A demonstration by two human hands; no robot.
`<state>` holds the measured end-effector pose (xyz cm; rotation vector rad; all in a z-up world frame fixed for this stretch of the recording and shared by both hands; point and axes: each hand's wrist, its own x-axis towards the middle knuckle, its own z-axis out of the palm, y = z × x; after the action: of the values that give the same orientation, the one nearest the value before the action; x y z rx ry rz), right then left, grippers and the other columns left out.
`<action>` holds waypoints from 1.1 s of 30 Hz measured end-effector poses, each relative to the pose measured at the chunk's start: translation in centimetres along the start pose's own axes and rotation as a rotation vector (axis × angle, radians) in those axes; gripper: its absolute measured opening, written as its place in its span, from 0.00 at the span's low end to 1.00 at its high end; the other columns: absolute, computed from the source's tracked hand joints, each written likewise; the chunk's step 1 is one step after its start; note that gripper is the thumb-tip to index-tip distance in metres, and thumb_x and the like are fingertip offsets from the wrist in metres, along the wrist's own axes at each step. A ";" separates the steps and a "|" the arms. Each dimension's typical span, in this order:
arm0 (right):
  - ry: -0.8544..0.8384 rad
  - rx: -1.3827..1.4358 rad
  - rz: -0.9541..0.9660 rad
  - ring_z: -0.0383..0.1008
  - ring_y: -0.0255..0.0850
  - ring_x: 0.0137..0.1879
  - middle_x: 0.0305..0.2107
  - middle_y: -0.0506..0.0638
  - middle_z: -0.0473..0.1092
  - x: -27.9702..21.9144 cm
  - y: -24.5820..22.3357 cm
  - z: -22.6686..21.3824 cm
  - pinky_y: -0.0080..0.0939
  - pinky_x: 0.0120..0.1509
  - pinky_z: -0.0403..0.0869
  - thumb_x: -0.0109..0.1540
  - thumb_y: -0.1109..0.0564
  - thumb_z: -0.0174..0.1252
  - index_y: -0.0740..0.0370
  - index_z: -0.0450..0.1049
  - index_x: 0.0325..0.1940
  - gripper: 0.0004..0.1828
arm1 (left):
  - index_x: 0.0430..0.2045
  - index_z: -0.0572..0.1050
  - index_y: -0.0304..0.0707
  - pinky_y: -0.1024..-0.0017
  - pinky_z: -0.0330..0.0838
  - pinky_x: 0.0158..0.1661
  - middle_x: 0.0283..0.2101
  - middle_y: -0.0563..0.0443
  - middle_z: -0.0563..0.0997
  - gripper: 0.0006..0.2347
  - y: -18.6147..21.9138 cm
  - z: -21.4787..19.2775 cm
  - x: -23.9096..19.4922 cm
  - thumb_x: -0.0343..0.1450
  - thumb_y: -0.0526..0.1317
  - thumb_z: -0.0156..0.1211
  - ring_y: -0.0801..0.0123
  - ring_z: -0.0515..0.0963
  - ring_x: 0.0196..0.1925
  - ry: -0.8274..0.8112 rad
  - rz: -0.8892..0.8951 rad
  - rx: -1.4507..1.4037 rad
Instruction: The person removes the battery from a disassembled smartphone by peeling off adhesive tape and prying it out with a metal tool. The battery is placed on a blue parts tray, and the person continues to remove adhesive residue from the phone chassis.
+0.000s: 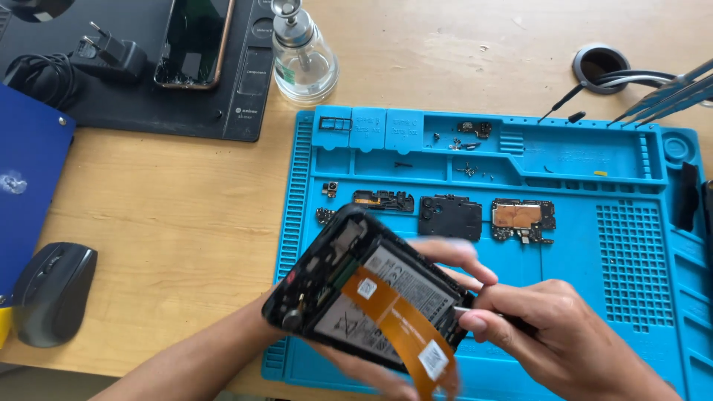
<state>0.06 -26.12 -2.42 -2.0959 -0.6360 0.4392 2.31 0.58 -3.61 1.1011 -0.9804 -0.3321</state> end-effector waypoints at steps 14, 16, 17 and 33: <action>-0.086 -0.035 0.038 0.61 0.37 0.18 0.14 0.43 0.68 0.2 0.1 -0.1 0.41 0.20 0.63 0.64 0.42 0.60 0.51 0.79 0.29 0.15 | 0.52 0.69 0.50 0.64 0.74 0.58 0.53 0.50 0.73 0.24 -5.7 -0.5 0.1 0.71 0.64 0.57 0.64 0.77 0.54 -0.149 0.024 -0.058; -0.091 -0.030 0.059 0.61 0.38 0.19 0.14 0.44 0.69 0.5 -0.2 -0.2 0.41 0.21 0.64 0.64 0.43 0.59 0.52 0.78 0.29 0.16 | 0.55 0.65 0.53 0.64 0.67 0.71 0.59 0.54 0.68 0.27 -0.3 1.1 -0.3 0.67 0.62 0.65 0.70 0.71 0.64 0.026 -0.152 0.032; -0.111 -0.028 0.081 0.64 0.36 0.20 0.17 0.43 0.74 0.6 -0.4 -0.3 0.41 0.20 0.67 0.64 0.41 0.58 0.50 0.81 0.33 0.14 | 0.53 0.64 0.51 0.67 0.68 0.68 0.57 0.54 0.68 0.26 -0.1 1.5 -0.1 0.66 0.56 0.67 0.70 0.71 0.62 0.059 -0.132 0.055; -0.094 -0.089 -0.264 0.69 0.43 0.24 0.23 0.47 0.72 1.6 -1.6 -0.3 0.42 0.29 0.68 0.66 0.48 0.61 0.54 0.75 0.39 0.09 | 0.47 0.62 0.37 0.53 0.70 0.64 0.55 0.42 0.70 0.04 -1.5 -0.4 0.2 0.83 0.37 0.40 0.48 0.66 0.67 -0.298 -0.009 0.414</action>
<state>1.09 -24.58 -1.04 -2.0465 -0.9896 0.3662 3.07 -0.04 -4.85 1.4573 -1.3491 -0.3134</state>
